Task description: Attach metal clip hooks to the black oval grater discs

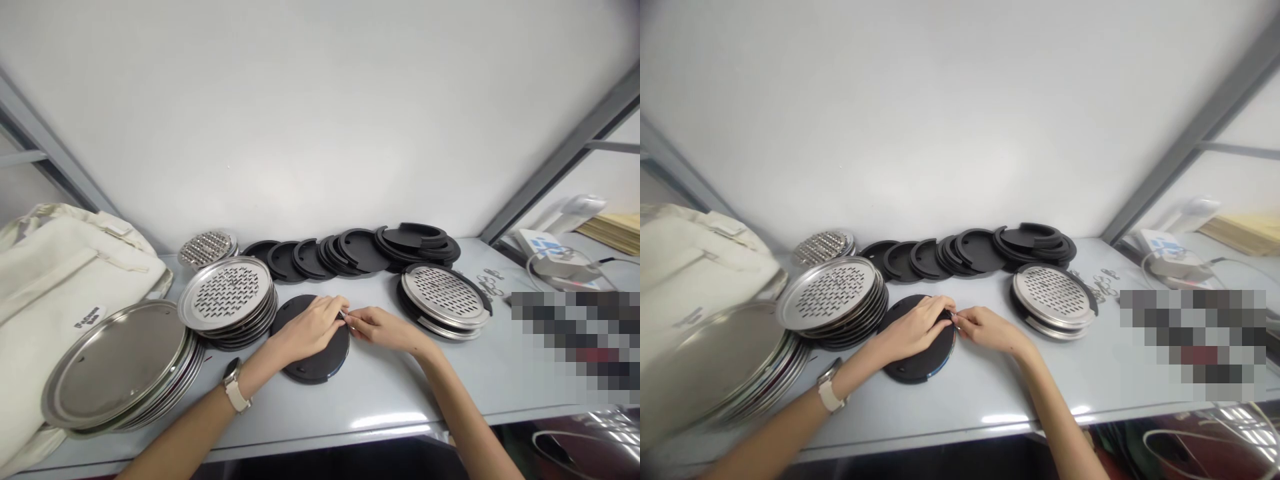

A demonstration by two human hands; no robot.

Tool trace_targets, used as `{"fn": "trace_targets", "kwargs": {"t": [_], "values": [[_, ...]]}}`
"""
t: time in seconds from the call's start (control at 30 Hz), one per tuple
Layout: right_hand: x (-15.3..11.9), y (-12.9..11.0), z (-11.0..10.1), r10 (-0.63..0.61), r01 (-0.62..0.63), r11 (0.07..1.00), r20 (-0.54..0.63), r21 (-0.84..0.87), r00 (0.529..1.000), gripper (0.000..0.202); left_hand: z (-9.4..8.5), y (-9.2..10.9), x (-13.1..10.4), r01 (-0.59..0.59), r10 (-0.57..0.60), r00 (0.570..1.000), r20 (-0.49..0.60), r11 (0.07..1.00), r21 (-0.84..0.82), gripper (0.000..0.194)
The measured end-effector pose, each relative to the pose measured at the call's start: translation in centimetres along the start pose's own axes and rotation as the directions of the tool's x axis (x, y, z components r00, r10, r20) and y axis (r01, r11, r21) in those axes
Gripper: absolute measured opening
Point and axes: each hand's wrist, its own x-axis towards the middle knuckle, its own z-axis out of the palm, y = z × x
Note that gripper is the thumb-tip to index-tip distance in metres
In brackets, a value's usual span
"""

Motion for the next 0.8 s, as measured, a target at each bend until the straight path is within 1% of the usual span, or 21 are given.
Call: {"fn": "trace_targets", "kwargs": {"t": [0.2,0.43,0.8], "values": [[-0.05,-0.21,-0.06,0.004,-0.004,1.0,0.002,0.001,1.0,0.045,0.01,-0.04,-0.06,0.009,-0.009,1.0,0.006,1.0,-0.015,0.021],[-0.13,-0.29,0.01,-0.001,0.001,1.0,0.0,-0.008,1.0,0.043,0.22,-0.23,-0.21,0.008,-0.008,1.0,-0.009,1.0,-0.016,0.027],[-0.2,-0.57,-0.02,-0.012,0.012,1.0,0.002,-0.02,1.0,0.039,0.3,-0.32,-0.22,0.012,-0.012,1.0,-0.001,0.999,-0.03,0.026]]}}
